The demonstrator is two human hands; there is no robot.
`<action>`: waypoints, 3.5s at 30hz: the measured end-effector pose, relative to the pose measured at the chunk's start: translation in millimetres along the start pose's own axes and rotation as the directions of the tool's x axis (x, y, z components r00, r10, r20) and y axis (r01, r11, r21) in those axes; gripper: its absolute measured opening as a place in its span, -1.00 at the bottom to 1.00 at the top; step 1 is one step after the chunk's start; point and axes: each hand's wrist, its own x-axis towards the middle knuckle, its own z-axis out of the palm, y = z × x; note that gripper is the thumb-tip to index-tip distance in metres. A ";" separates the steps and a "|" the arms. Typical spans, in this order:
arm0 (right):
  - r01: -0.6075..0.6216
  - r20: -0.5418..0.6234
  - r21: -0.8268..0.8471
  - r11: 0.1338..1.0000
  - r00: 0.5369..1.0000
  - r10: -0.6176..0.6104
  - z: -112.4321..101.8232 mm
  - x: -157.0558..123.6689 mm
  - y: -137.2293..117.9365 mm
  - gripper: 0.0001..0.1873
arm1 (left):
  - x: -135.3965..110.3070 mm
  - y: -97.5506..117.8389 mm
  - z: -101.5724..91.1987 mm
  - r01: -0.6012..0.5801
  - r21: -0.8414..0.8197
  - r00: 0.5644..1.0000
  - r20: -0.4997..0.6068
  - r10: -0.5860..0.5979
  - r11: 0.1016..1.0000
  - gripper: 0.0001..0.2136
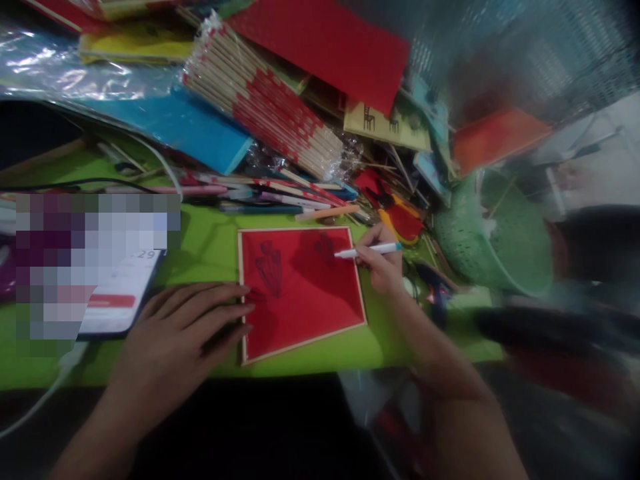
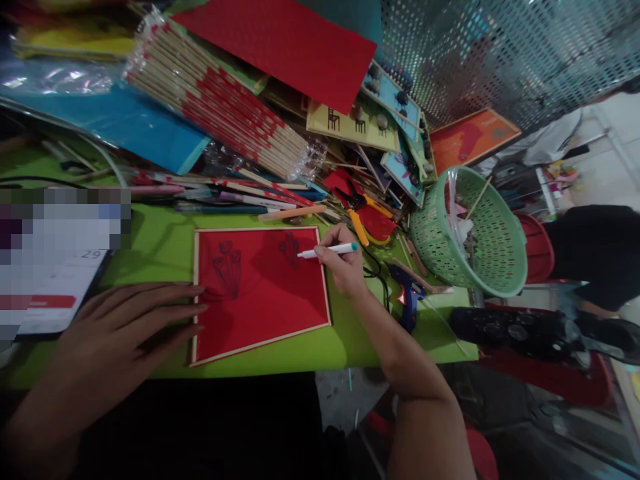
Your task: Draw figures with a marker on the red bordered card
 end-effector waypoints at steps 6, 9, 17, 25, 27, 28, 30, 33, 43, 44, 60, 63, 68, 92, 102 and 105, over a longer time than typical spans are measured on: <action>0.015 0.030 -0.074 0.997 0.999 -0.013 -3.8 0.5 0.7 -0.67 | -0.6 1.3 -1.1 0.036 -0.016 0.999 0.026 -0.036 0.999 -0.83; 0.012 0.052 -0.089 0.996 0.999 -0.008 -7.3 -0.3 -0.5 -0.67 | 0.2 1.1 -1.3 0.020 0.006 0.999 0.030 -0.020 1.000 -0.85; -0.048 0.177 -0.088 0.995 0.982 0.063 -11.7 -0.4 -11.1 -0.64 | -0.1 0.9 -2.3 -0.009 0.033 0.999 0.043 0.008 0.999 -0.83; -0.031 0.203 -0.171 0.985 0.977 0.066 -13.8 -1.7 -10.0 -0.66 | 1.0 1.6 -2.6 0.014 0.022 0.999 0.029 -0.015 1.000 -0.86; -0.031 0.213 -0.167 0.986 0.975 0.067 -14.0 -1.6 -9.4 -0.66 | 0.7 1.8 -2.4 0.023 0.022 0.999 0.042 -0.024 0.999 -0.85; -0.030 0.216 -0.165 0.986 0.974 0.066 -13.9 -1.5 -9.5 -0.66 | 0.7 2.0 -2.3 0.025 0.022 0.999 0.040 -0.026 0.999 -0.86; -0.025 0.213 -0.166 0.986 0.975 0.061 -13.4 -1.3 -10.2 -0.66 | 1.3 2.6 -2.2 0.026 0.019 0.999 0.031 -0.027 0.999 -0.87; -0.007 0.196 -0.164 0.986 0.980 0.040 -11.7 -0.9 -11.3 -0.70 | 2.3 3.3 -2.3 0.029 0.012 0.999 0.019 -0.029 1.000 -0.88; 0.012 0.113 -0.197 0.980 0.994 0.011 -0.3 -0.2 -12.2 -0.67 | -0.5 2.0 -1.8 0.018 0.012 0.999 0.027 -0.018 1.000 -0.86; 0.015 0.119 -0.201 0.980 0.993 0.010 -0.2 -0.2 -12.1 -0.67 | -0.1 2.1 -1.8 0.020 0.010 1.000 0.023 -0.020 1.000 -0.86; 0.048 0.158 -0.229 0.972 0.987 -0.012 -0.9 0.7 -15.3 -0.73 | 0.5 2.8 -1.5 0.032 -0.008 0.999 0.013 -0.032 0.999 -0.84; 0.050 0.149 -0.224 0.973 0.989 -0.017 -1.8 0.7 -13.5 -0.74 | 1.2 2.6 -1.3 0.025 0.003 1.000 0.014 -0.025 1.000 -0.85; 0.049 0.153 -0.221 0.974 0.988 -0.015 -1.6 0.2 -13.9 -0.73 | 1.1 2.0 -1.1 -0.010 0.020 1.000 0.007 0.010 1.000 -0.85; 0.070 0.162 -0.258 0.964 0.986 -0.028 1.2 -0.9 -14.5 -0.76 | 0.8 1.4 0.3 -0.044 0.022 0.999 -0.021 0.045 0.999 -0.86; 0.059 0.123 -0.237 0.970 0.992 -0.030 -1.0 -1.1 -9.7 -0.72 | -0.7 0.5 2.1 -0.038 0.024 0.999 -0.016 0.038 0.999 -0.86; 0.051 0.134 -0.251 0.967 0.991 -0.017 -0.4 -1.1 -11.5 -0.70 | 0.5 0.8 2.3 -0.044 0.028 0.999 -0.023 0.045 0.999 -0.85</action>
